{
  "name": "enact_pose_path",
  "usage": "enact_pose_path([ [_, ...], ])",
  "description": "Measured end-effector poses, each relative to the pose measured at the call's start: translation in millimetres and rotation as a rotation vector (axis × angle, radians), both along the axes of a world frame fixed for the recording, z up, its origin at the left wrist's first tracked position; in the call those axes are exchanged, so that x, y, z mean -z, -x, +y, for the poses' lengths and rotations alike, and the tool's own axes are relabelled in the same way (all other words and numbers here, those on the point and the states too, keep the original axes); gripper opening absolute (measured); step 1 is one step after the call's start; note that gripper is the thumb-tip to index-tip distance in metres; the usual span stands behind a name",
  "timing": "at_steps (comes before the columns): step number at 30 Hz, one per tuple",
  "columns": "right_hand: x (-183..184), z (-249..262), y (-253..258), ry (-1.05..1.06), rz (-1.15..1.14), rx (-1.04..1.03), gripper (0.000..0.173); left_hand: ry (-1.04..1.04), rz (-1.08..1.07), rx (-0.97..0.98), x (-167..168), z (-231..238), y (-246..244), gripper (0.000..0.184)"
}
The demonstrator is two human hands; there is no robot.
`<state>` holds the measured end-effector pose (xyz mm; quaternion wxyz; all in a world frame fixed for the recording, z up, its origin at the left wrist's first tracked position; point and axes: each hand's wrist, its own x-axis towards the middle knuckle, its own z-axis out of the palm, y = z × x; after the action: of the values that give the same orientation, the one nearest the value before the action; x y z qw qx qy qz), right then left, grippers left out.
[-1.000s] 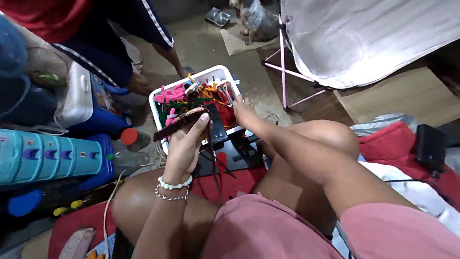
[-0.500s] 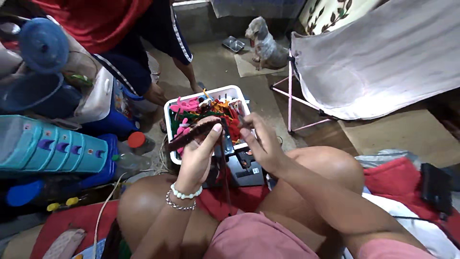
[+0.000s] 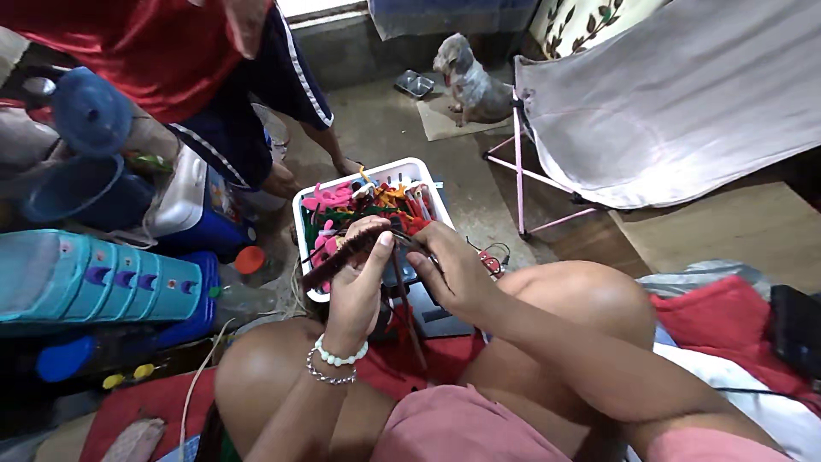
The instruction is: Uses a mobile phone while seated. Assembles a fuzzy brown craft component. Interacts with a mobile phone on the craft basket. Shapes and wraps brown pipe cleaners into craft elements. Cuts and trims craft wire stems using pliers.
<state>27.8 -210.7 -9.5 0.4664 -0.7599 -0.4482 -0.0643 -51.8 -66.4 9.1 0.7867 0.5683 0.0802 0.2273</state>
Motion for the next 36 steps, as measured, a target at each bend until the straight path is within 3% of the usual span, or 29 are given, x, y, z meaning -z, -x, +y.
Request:
enact_pose_path([
  [12,2,-1,-16,0.011,-0.282,-0.046,0.042,0.358,0.207,0.182,-20,10,10,0.022],
  [23,-1,-11,-67,0.010,-0.806,-0.143,0.019,0.462,0.416,0.465,-21,18,12,0.025],
  [27,-4,-15,-75,0.006,-0.825,-0.165,0.013,0.548,0.433,0.584,-14,16,9,0.021],
  [33,-8,-18,-69,-0.090,-0.799,-0.247,0.007,0.726,0.339,1.024,8,13,4,0.020],
  [36,-8,-21,-70,-0.101,-0.822,-0.251,0.009,0.657,0.346,1.031,9,11,4,0.022],
])
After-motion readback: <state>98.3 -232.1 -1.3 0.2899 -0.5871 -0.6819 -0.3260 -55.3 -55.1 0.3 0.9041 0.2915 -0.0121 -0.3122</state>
